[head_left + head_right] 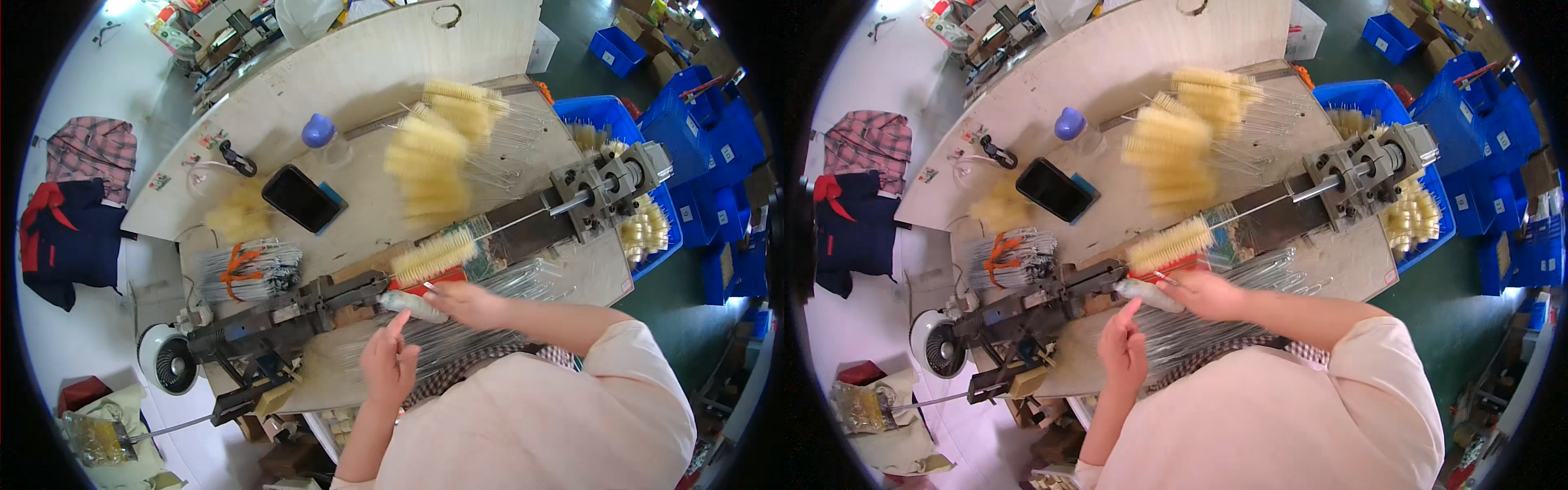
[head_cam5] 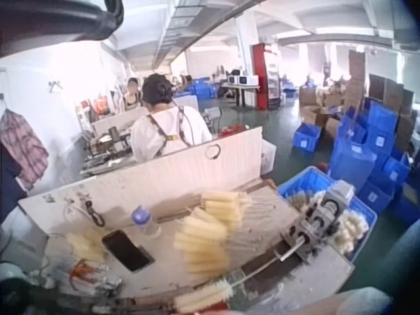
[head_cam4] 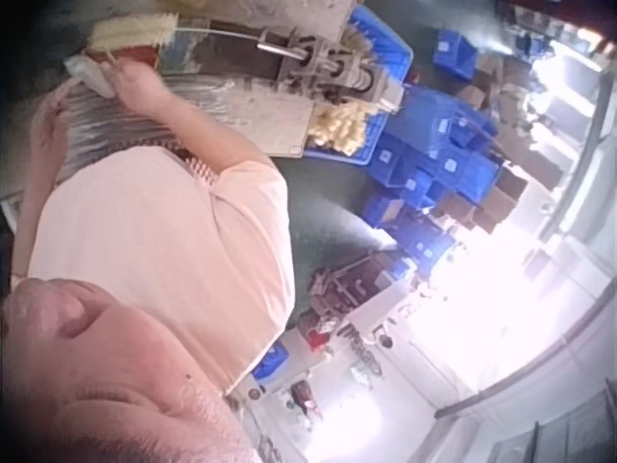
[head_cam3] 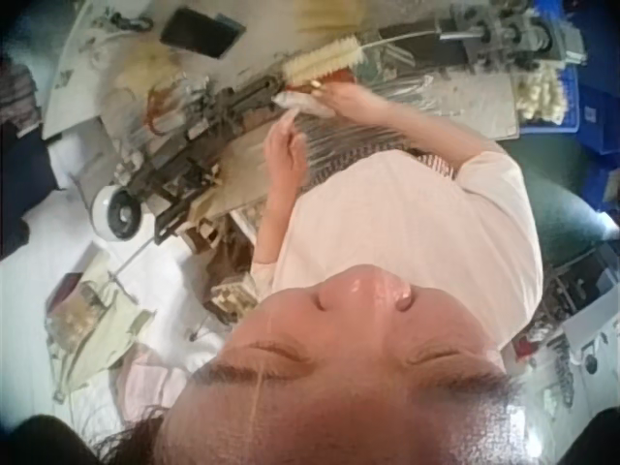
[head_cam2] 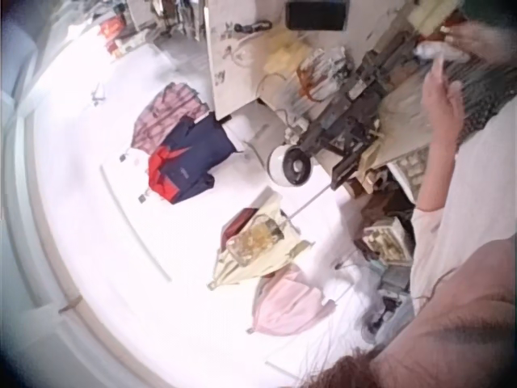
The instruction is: The person loads bristles into wires on a machine, trims them using a metal tool, and operates the machine to twist the wires into bottle brushes before placing them into bins.
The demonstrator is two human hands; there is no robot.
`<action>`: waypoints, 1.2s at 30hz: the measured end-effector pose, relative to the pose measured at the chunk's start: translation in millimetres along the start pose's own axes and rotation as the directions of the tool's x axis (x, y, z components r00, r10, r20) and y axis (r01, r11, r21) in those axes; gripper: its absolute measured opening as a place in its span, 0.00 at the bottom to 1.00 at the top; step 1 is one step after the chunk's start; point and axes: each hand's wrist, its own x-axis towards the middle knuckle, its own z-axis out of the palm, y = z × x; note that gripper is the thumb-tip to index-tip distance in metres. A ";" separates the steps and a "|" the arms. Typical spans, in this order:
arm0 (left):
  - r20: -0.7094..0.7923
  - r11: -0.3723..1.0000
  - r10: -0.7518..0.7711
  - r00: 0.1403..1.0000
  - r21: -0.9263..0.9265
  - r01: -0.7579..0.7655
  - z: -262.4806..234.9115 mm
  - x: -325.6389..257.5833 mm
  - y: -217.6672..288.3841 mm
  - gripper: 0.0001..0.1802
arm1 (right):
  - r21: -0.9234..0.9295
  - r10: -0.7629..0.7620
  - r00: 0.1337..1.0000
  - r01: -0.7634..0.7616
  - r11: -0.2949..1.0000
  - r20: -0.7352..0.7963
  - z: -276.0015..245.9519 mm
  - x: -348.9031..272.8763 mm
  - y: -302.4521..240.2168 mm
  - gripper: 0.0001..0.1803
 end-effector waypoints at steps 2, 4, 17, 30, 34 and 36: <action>0.167 0.799 0.181 0.969 0.550 -0.244 5.7 3.1 5.1 0.27 | -0.062 -0.035 0.999 0.037 0.997 0.031 -39.5 -18.7 -35.7 0.13; 0.218 0.741 0.208 0.954 0.601 -0.299 7.5 12.4 10.5 0.27 | -0.457 -0.461 0.886 0.395 0.797 -0.037 -81.5 -15.6 -42.7 0.17; -0.165 0.987 -0.126 0.978 -0.121 0.107 -26.7 -18.6 5.6 0.30 | -0.976 -0.532 0.846 0.075 0.205 -0.047 -110.2 30.3 -6.5 0.16; -0.083 0.810 -0.440 0.894 -0.466 0.355 -32.4 -15.3 4.6 0.31 | -0.980 -0.819 0.572 0.141 0.143 -0.037 -105.0 28.3 -23.8 0.26; -0.176 0.781 -0.505 0.845 -0.510 0.360 -36.1 -29.5 0.7 0.29 | -0.968 -0.448 0.892 0.159 0.195 0.056 -98.8 32.8 36.2 0.14; -0.094 0.888 -0.380 0.920 -0.315 0.335 -33.0 -24.5 2.7 0.25 | -0.967 -0.308 0.947 -0.012 0.255 -0.093 -103.9 52.4 44.3 0.15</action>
